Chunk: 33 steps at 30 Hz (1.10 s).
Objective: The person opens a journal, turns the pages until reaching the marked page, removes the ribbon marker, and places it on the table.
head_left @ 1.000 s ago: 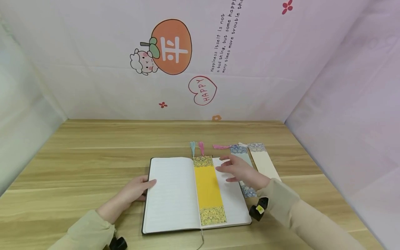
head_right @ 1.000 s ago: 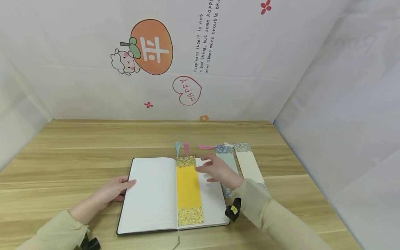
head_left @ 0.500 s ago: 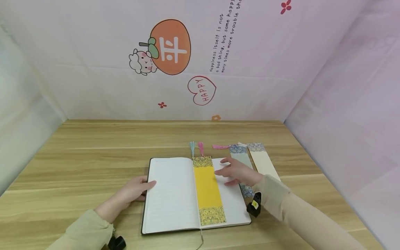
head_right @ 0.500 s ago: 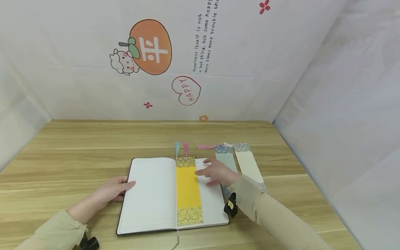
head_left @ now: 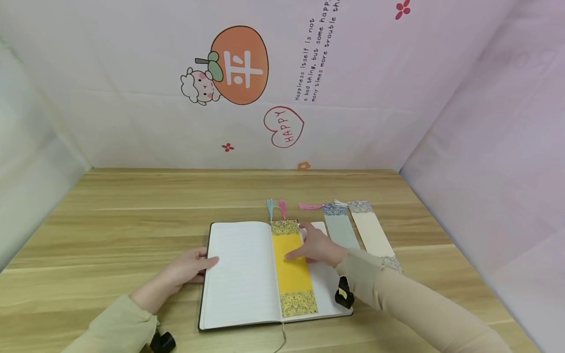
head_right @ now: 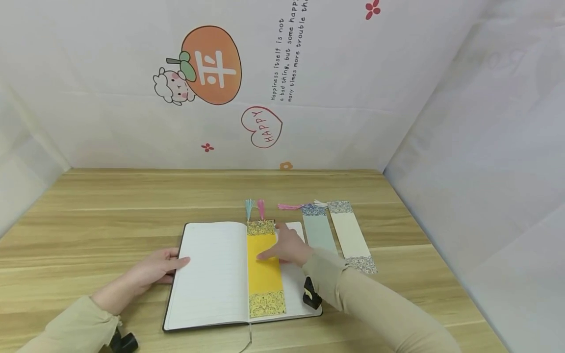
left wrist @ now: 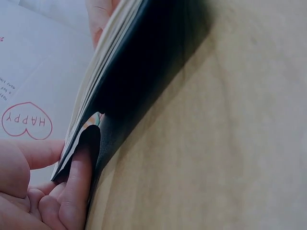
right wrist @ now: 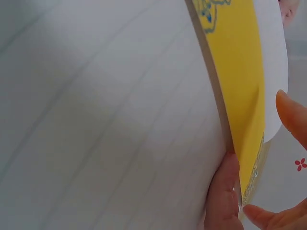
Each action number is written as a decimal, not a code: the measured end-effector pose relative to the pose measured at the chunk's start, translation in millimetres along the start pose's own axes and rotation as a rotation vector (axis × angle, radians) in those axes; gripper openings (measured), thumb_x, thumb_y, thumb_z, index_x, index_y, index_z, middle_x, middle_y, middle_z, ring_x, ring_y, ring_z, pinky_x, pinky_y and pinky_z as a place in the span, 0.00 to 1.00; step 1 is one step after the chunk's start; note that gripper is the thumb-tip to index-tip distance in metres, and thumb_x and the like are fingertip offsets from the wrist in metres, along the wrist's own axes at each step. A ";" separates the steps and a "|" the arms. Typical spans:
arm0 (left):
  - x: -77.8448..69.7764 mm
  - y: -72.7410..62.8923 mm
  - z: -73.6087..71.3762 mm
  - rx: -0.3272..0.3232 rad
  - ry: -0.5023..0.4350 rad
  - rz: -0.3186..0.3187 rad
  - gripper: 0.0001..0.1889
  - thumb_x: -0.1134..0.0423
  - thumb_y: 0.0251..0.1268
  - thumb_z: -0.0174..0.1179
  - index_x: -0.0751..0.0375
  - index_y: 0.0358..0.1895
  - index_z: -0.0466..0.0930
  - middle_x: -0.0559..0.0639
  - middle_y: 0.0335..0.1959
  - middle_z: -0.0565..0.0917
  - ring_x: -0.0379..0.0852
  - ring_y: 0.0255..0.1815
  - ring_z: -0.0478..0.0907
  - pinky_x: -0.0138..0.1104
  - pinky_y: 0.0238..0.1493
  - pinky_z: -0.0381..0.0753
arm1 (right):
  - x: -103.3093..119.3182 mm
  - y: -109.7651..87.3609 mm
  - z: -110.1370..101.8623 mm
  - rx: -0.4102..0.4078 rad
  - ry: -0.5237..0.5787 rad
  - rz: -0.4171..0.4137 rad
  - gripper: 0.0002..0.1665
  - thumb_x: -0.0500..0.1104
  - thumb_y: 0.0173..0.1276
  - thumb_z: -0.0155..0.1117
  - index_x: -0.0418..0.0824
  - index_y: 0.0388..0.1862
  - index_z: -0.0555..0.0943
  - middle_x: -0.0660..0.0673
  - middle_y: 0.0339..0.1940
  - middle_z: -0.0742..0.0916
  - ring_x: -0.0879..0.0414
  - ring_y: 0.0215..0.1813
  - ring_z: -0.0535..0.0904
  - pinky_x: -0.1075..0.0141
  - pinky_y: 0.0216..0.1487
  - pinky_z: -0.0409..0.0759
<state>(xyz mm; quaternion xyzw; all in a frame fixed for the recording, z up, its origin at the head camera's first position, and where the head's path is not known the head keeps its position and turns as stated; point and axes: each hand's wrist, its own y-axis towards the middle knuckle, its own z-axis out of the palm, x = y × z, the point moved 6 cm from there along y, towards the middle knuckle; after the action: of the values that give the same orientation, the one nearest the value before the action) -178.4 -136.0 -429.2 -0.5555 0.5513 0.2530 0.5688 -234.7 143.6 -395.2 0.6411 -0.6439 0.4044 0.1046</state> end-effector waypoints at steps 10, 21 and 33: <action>0.8 -0.6 -0.8 0.017 -0.028 0.008 0.26 0.60 0.70 0.54 0.75 0.63 0.64 0.54 0.46 0.82 0.41 0.41 0.79 0.38 0.43 0.81 | 10.2 -2.5 6.7 -0.078 -0.136 -0.100 0.66 0.46 0.39 0.83 0.37 0.73 0.53 0.26 0.61 0.69 0.39 0.60 0.70 0.47 0.60 0.71; -0.6 -4.8 -5.8 -0.029 -0.017 0.007 0.22 0.63 0.66 0.58 0.74 0.57 0.66 0.67 0.54 0.78 0.41 0.41 0.78 0.34 0.38 0.81 | 5.6 -2.2 1.5 -0.059 0.031 -0.105 0.57 0.33 0.48 0.76 0.38 0.73 0.53 0.42 0.34 0.77 0.53 0.32 0.71 0.65 0.33 0.72; 1.1 -4.1 -8.2 -0.044 -0.039 0.003 0.31 0.65 0.65 0.59 0.76 0.65 0.57 0.75 0.63 0.67 0.46 0.49 0.78 0.39 0.45 0.81 | 2.4 -1.6 -18.9 0.056 0.243 -0.170 0.39 0.30 0.61 0.64 0.41 0.70 0.62 0.41 0.39 0.78 0.54 0.35 0.78 0.62 0.38 0.83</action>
<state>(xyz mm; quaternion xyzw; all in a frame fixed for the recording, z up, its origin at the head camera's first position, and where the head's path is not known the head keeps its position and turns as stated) -177.2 -144.8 -426.9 -0.5619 0.5353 0.2766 0.5667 -240.9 154.4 -380.8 0.6421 -0.5583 0.4868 0.1976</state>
